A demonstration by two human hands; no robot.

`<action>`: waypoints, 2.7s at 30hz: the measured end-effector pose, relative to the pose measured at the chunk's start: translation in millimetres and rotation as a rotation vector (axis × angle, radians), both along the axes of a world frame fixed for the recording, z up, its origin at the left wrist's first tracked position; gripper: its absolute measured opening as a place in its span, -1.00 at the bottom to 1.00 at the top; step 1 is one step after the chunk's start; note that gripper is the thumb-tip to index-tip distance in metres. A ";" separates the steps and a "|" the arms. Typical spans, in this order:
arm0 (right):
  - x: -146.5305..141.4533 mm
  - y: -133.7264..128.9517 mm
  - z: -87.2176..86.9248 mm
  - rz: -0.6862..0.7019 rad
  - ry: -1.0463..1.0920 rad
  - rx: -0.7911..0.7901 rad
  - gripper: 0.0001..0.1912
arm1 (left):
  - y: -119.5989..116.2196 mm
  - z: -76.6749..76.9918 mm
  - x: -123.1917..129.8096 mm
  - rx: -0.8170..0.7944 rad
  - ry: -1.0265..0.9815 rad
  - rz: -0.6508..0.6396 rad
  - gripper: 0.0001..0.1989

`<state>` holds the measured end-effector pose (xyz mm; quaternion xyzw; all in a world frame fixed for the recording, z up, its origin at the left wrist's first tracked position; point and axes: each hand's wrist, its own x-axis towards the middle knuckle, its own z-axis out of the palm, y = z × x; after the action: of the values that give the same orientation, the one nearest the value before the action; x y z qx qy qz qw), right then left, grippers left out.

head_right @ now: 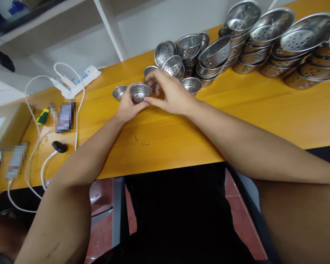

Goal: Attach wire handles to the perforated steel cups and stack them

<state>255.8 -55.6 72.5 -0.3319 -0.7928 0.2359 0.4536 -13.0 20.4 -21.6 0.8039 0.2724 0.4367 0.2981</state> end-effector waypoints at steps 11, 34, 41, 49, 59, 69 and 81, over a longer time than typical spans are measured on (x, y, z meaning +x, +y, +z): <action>1.2 -7.8 7.6 0.017 -0.022 0.046 -0.36 | -3.0 5.7 -0.8 0.017 0.008 -0.003 0.01; -2.7 -3.0 -8.7 0.124 -0.143 0.045 -0.71 | -14.6 19.6 4.2 0.093 0.035 -0.015 0.06; -0.4 -6.8 -3.3 0.153 -0.215 0.067 -0.56 | -13.6 17.3 2.4 0.174 0.027 -0.084 -0.05; -3.0 -16.2 19.7 -0.039 -0.312 0.132 -0.62 | -2.3 5.2 1.8 0.141 0.018 0.014 -0.02; 0.0 -2.6 51.3 -0.453 -0.554 0.131 -0.46 | -3.9 34.7 -24.5 0.186 0.035 0.369 -0.25; 2.6 15.6 34.7 -0.397 -0.662 0.129 -0.36 | -12.1 47.5 -24.6 0.057 0.100 0.646 -0.20; -1.2 7.5 42.4 -0.411 -0.752 0.071 -0.30 | -6.0 40.5 -32.0 -0.215 0.097 0.752 0.04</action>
<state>254.6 -48.2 114.8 -0.5300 -0.8280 -0.0241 0.1816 -45.0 14.3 19.0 0.6317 0.6058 0.4462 0.1864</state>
